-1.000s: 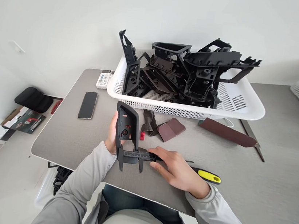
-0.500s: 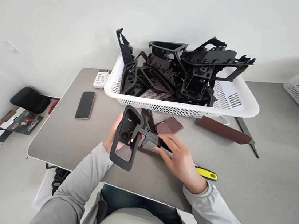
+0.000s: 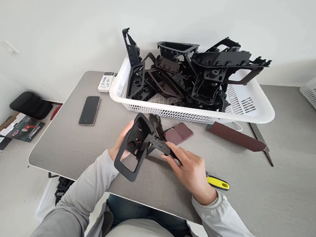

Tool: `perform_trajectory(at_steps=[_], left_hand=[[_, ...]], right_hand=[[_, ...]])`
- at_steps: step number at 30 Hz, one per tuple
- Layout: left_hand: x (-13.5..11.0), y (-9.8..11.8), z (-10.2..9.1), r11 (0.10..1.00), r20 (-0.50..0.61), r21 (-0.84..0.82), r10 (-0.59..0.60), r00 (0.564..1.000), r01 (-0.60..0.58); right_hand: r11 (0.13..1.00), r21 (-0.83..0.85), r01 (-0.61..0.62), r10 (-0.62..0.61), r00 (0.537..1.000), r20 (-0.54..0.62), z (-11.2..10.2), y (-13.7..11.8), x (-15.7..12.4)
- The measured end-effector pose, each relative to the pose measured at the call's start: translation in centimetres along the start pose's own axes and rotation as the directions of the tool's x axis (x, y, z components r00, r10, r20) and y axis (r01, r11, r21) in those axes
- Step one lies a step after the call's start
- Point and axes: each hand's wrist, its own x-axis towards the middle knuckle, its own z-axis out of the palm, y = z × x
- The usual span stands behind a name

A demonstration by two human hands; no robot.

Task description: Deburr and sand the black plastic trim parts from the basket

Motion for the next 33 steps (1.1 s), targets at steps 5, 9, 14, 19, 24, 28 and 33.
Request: perform_trajectory(at_steps=[5,9,14,19,24,28,33], left_hand=[[0.2,-0.1,-0.2,1.0,0.009,-0.006,0.012,1.0,-0.012],[0.2,-0.2,-0.3,0.999,-0.012,-0.032,0.042,0.999,-0.042],[0.3,-0.4,-0.5,0.997,-0.002,-0.035,0.07,0.998,-0.07],[0.2,-0.3,-0.4,0.996,0.0,-0.06,0.059,0.998,-0.059],[-0.2,-0.2,0.0,0.994,-0.01,-0.058,0.093,0.996,-0.093],[-0.1,-0.6,0.3,0.973,-0.093,-0.032,0.223,0.97,-0.227],[0.8,-1.2,0.0,0.738,-0.334,-0.029,0.629,0.702,-0.674]], right_hand=[[0.999,0.029,0.016,-0.016,1.0,-0.01,0.3,-0.1,0.1],[1.0,-0.005,0.018,-0.018,1.0,0.001,0.3,-0.2,-0.1],[1.0,0.019,-0.018,0.017,1.0,0.012,0.0,-0.2,-0.3],[0.996,0.069,-0.053,0.051,0.998,0.03,0.0,-0.2,-0.5],[0.995,0.067,-0.07,0.069,0.998,0.016,0.2,-0.3,-0.3],[0.986,0.068,-0.149,0.152,0.988,-0.033,0.0,-0.2,-0.1],[0.982,0.067,-0.179,0.179,0.984,0.002,-0.2,-0.4,-0.1]])
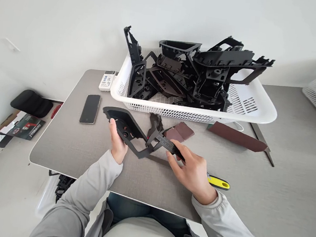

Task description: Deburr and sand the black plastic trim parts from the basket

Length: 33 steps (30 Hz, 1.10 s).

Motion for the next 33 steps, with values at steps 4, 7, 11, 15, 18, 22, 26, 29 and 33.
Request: perform_trajectory(at_steps=[4,7,11,15,18,22,26,29,33], left_hand=[[0.25,-0.46,-0.31,0.969,-0.086,0.101,0.234,0.968,-0.226],[0.14,-0.57,-0.42,0.945,-0.087,0.171,0.295,0.952,-0.277],[-0.01,-0.58,-0.48,0.932,-0.099,0.184,0.334,0.937,-0.313],[0.1,-0.57,-0.5,0.935,-0.108,0.176,0.328,0.938,-0.307],[0.19,-0.58,-0.5,0.94,-0.101,0.179,0.312,0.945,-0.291],[0.25,-0.65,-0.52,0.938,-0.091,0.168,0.323,0.942,-0.305],[0.2,-0.66,-0.51,0.94,-0.079,0.164,0.316,0.945,-0.3],[0.13,-0.62,-0.47,0.943,-0.071,0.146,0.313,0.947,-0.3],[0.08,-0.56,-0.45,0.954,-0.061,0.094,0.29,0.955,-0.284]], right_hand=[[1.0,0.002,0.007,-0.007,0.999,0.052,0.16,-0.22,-0.03],[0.999,-0.019,0.026,-0.025,0.999,0.047,0.29,-0.16,-0.06],[0.997,-0.042,0.066,-0.064,0.997,0.047,0.45,0.05,-0.18],[0.995,-0.081,0.059,-0.057,0.998,0.032,0.56,0.3,-0.32],[0.993,-0.106,0.055,-0.051,0.998,0.034,0.59,0.44,-0.35],[0.993,-0.1,0.066,-0.063,0.998,0.028,0.52,0.5,-0.41],[0.998,-0.059,0.033,-0.031,0.999,0.041,0.4,0.58,-0.66],[0.999,-0.039,0.006,-0.004,0.999,0.05,0.39,0.57,-0.75],[0.999,-0.015,-0.044,0.044,0.999,0.025,0.39,0.44,-0.44]])
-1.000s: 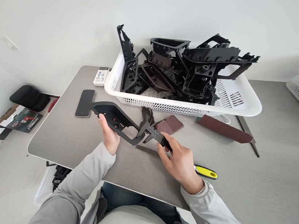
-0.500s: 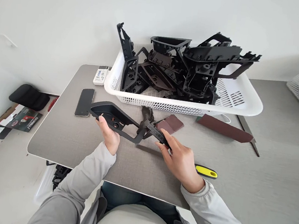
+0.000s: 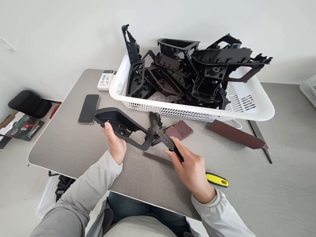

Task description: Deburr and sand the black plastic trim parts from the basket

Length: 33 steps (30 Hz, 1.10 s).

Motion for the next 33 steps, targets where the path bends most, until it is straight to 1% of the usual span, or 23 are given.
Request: perform_trajectory(at_steps=[3,5,6,7,9,11,13,15,17,19,21,22,24,25,27,28,29,30,33], left_hand=[[0.0,0.1,0.0,1.0,0.024,0.008,-0.03,0.999,0.03],[-0.1,0.2,0.1,0.999,0.052,0.023,-0.048,0.997,0.047],[-0.2,0.2,0.1,0.998,0.069,0.024,-0.055,0.996,0.054],[-0.4,0.2,0.1,0.998,0.092,0.021,-0.063,0.994,0.061],[-1.0,0.1,0.0,0.996,0.158,0.013,-0.09,0.983,0.089],[-1.6,-0.2,-0.3,0.99,0.25,0.039,-0.142,0.958,0.136],[-2.2,-0.7,-0.7,0.977,0.336,0.097,-0.212,0.918,0.19],[-2.6,-1.1,-1.2,0.957,0.405,0.146,-0.287,0.868,0.249],[-2.6,-1.3,-1.7,0.943,0.47,0.169,-0.333,0.818,0.286],[-2.5,-1.0,-1.8,0.937,0.562,0.156,-0.344,0.752,0.312],[-2.3,-0.2,-1.6,0.924,0.646,0.116,-0.349,0.679,0.365],[-2.2,0.3,-1.3,0.909,0.665,0.09,-0.359,0.655,0.406],[-2.1,1.4,-0.7,0.831,0.658,0.076,-0.458,0.598,0.552],[-2.1,1.9,-0.5,0.775,0.664,0.077,-0.509,0.548,0.627],[-1.9,2.7,-0.1,0.705,0.639,0.073,-0.576,0.51,0.705],[-1.8,2.9,0.1,0.671,0.621,0.093,-0.617,0.484,0.736],[-1.6,3.0,0.2,0.63,0.599,0.128,-0.664,0.447,0.766],[-1.4,3.1,0.2,0.58,0.579,0.176,-0.714,0.393,0.795],[-0.9,3.1,0.3,0.422,0.533,0.312,-0.82,0.211,0.851]], right_hand=[[0.995,0.037,-0.09,0.091,0.995,-0.043,-0.2,-0.1,0.3],[0.988,0.097,-0.118,0.123,0.991,-0.049,-0.4,-0.2,0.3],[0.985,0.139,-0.1,0.105,0.994,-0.028,-0.5,-0.3,0.2],[0.981,0.185,-0.06,0.06,0.998,0.004,-0.5,-0.4,0.1],[0.961,0.271,0.049,-0.075,0.993,0.087,-0.5,-0.8,-0.1],[0.937,0.325,0.126,-0.18,0.974,0.141,-0.3,-1.3,-0.2],[0.929,0.346,0.132,-0.195,0.968,0.156,-0.1,-1.6,-0.2],[0.937,0.34,0.079,-0.134,0.981,0.14,0.1,-1.7,-0.2],[0.949,0.314,0.008,-0.042,0.994,0.102,0.1,-1.4,-0.1],[0.954,0.294,-0.056,0.041,0.998,0.055,0.0,-0.9,0.0],[0.949,0.299,-0.099,0.094,0.995,0.029,-0.1,-0.4,0.1],[0.945,0.31,-0.106,0.106,0.994,0.018,-0.2,-0.2,0.2],[0.939,0.333,-0.091,0.096,0.995,0.001,-0.5,0.1,0.3],[0.938,0.339,-0.074,0.08,0.997,-0.003,-0.6,0.2,0.3],[0.941,0.335,-0.046,0.046,0.999,0.009,-0.7,0.1,0.3],[0.944,0.329,-0.035,0.026,0.999,0.03,-0.7,0.1,0.3],[0.947,0.322,-0.024,0.006,0.998,0.055,-0.7,0.0,0.4],[0.949,0.316,-0.01,-0.017,0.996,0.085,-0.6,-0.1,0.4],[0.952,0.305,0.033,-0.079,0.987,0.139,-0.5,-0.4,0.5]])
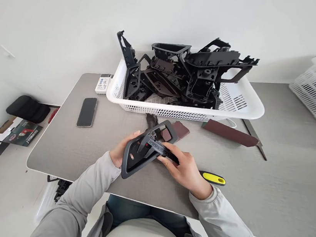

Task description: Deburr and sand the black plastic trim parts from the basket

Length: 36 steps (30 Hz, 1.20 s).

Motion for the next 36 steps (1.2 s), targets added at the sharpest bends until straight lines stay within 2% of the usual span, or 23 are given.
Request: perform_trajectory(at_steps=[1,3,7,10,12,19,26,31,34,36], left_hand=[[0.0,0.1,-0.1,0.999,0.007,0.001,-0.039,0.999,0.039],[0.0,0.2,-0.1,0.999,0.022,-0.009,-0.045,0.999,0.045],[0.0,0.2,0.2,0.983,0.032,-0.053,0.179,0.983,-0.177],[0.1,0.1,0.4,0.942,-0.032,-0.055,0.329,0.944,-0.33],[0.1,0.0,0.4,0.927,-0.068,-0.055,0.368,0.927,-0.372],[0.6,0.0,0.0,0.931,-0.074,-0.019,0.362,0.929,-0.365],[0.4,0.1,-0.1,0.932,-0.071,0.048,0.361,0.93,-0.358],[0.2,0.5,-0.1,0.964,-0.017,0.052,0.261,0.965,-0.26],[0.5,0.5,-0.7,0.97,0.001,0.045,0.239,0.971,-0.239],[0.9,0.2,-1.4,0.957,-0.033,0.044,0.287,0.957,-0.285]], right_hand=[[1.0,-0.009,0.007,-0.007,1.0,-0.001,0.0,0.0,0.0],[0.999,-0.044,0.008,-0.01,0.999,-0.048,0.0,0.0,0.1],[0.988,-0.156,-0.024,-0.003,0.986,-0.168,-0.2,0.3,0.1],[0.965,-0.263,-0.02,-0.025,0.985,-0.169,-0.3,0.6,0.1],[0.943,-0.333,-0.008,-0.049,0.986,-0.161,-0.2,0.7,0.0],[0.902,-0.43,-0.027,-0.044,0.987,-0.153,0.3,1.0,-0.5],[0.923,-0.377,-0.076,0.023,0.989,-0.143,0.0,0.6,-0.7],[0.931,-0.354,-0.091,0.04,0.988,-0.149,-0.1,0.4,-0.5],[0.92,-0.362,-0.153,0.088,0.978,-0.187,-0.1,0.4,-0.2],[0.914,-0.344,-0.217,0.145,0.964,-0.222,-0.1,0.3,0.0]])
